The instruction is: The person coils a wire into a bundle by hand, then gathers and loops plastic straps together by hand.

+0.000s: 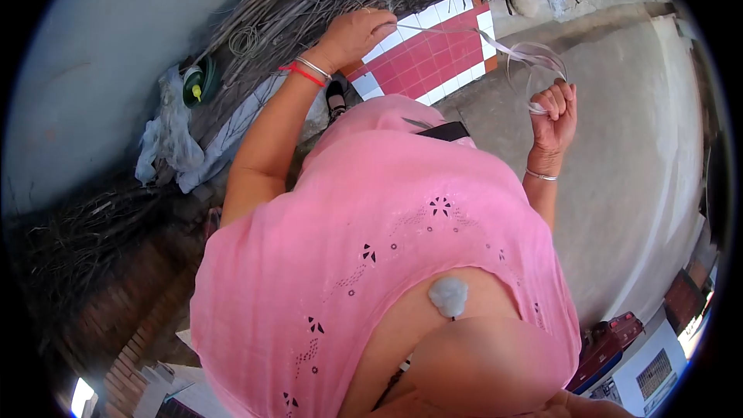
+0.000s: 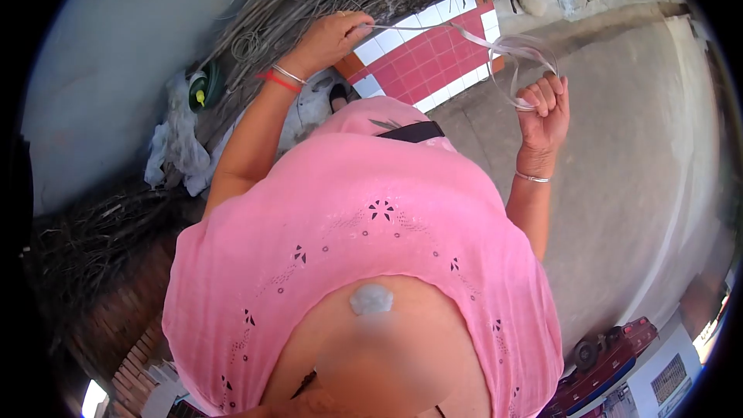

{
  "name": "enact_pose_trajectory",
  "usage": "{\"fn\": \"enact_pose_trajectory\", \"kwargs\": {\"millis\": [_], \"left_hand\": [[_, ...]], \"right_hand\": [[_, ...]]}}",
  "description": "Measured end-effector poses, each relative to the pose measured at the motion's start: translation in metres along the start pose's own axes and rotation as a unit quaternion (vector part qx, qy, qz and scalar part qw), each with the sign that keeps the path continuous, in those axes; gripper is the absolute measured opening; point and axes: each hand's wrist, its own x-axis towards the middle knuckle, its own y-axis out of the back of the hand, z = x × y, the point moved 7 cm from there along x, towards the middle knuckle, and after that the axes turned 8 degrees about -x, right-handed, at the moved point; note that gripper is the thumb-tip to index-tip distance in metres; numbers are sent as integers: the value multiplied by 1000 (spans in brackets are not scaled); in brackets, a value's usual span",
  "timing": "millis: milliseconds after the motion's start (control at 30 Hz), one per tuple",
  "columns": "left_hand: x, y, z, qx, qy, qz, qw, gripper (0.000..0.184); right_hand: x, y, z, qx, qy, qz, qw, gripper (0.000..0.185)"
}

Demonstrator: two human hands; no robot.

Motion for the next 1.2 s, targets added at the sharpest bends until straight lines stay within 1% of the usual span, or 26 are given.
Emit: {"fn": "enact_pose_trajectory", "kwargs": {"millis": [67, 100, 133, 167, 200, 233, 267, 300, 333, 400, 433, 500, 533, 600, 633, 733, 767, 833, 867, 900, 933, 967, 1067, 1100, 1133, 1200], "left_hand": [[-3, -20, 5, 198, -70, -52, 976, 21], [-3, -32, 4, 207, -70, -94, 971, 31], [-3, -46, 5, 210, -78, -143, 964, 33], [-5, -57, 14, 213, -85, -191, 954, 35], [-7, -65, 27, 217, -92, -238, 942, 37], [-9, -69, 48, 193, -144, -259, 935, 42], [-8, -69, 67, 168, -161, -277, 932, 42], [-7, -68, 87, 142, -177, -294, 929, 42], [-5, -68, 101, 116, -192, -310, 924, 42], [8, -68, 117, 42, -182, -311, 932, 43], [12, -63, 123, 5, -177, -310, 934, 43], [26, -34, 136, -73, -184, -252, 947, 45], [31, -21, 140, -112, -187, -221, 950, 46], [43, 1, 125, -101, -186, -152, 965, 47], [48, 10, 116, -95, -185, -117, 971, 48], [56, 10, 91, -4, -141, -135, 981, 47], [56, 10, 92, -32, -160, -91, 982, 48], [62, -2, 77, -51, -72, -99, 991, 45], [63, -8, 73, -61, -28, -104, 992, 43], [65, -10, 76, -50, -97, -13, 994, 43], [63, -18, 74, -38, -165, 77, 983, 44], [56, -9, 83, -25, -230, 167, 959, 46], [41, 8, 85, -51, -209, 320, 923, 56], [32, 16, 88, -115, -206, 332, 913, 58], [21, 17, 104, -84, -228, 323, 915, 58], [2, 20, 137, -20, -271, 308, 912, 59]], "right_hand": [[6, 5, -5, 5, 34, 37, 999, 27], [10, 8, -10, 3, 55, 48, 997, 27], [14, 12, -17, 1, 77, 58, 995, 26], [20, 13, -19, -25, 77, 18, 997, 26], [22, 8, -17, -120, 103, 69, 985, 26], [26, 3, -12, -213, 126, 117, 962, 27], [29, -2, -6, -303, 146, 165, 927, 28], [32, -5, 1, -386, 142, 149, 899, 29], [34, -11, 14, -482, 127, 122, 858, 30], [35, -26, 43, -654, 92, 64, 748, 30], [34, -32, 57, -697, 72, 22, 713, 31], [30, -40, 81, -771, 33, -62, 633, 32], [29, -37, 83, -755, 6, -57, 653, 33], [26, -30, 86, -719, -50, -47, 691, 34], [26, -17, 84, -635, -58, -33, 770, 36], [21, -21, 92, -447, -170, -79, 875, 35], [19, -21, 96, -401, -196, -81, 891, 35], [17, -22, 102, -306, -245, -86, 916, 35], [18, -20, 102, -254, -243, -86, 932, 34], [19, -15, 102, -201, -240, -86, 946, 34], [19, -13, 102, -147, -236, -85, 957, 34], [22, -14, 100, -135, -219, -78, 963, 34], [27, -19, 96, -108, -160, -59, 980, 33], [30, -19, 95, -105, -134, -52, 984, 33], [31, -19, 92, -102, -108, -45, 988, 32], [35, -18, 90, -154, -87, -28, 984, 34]]}}
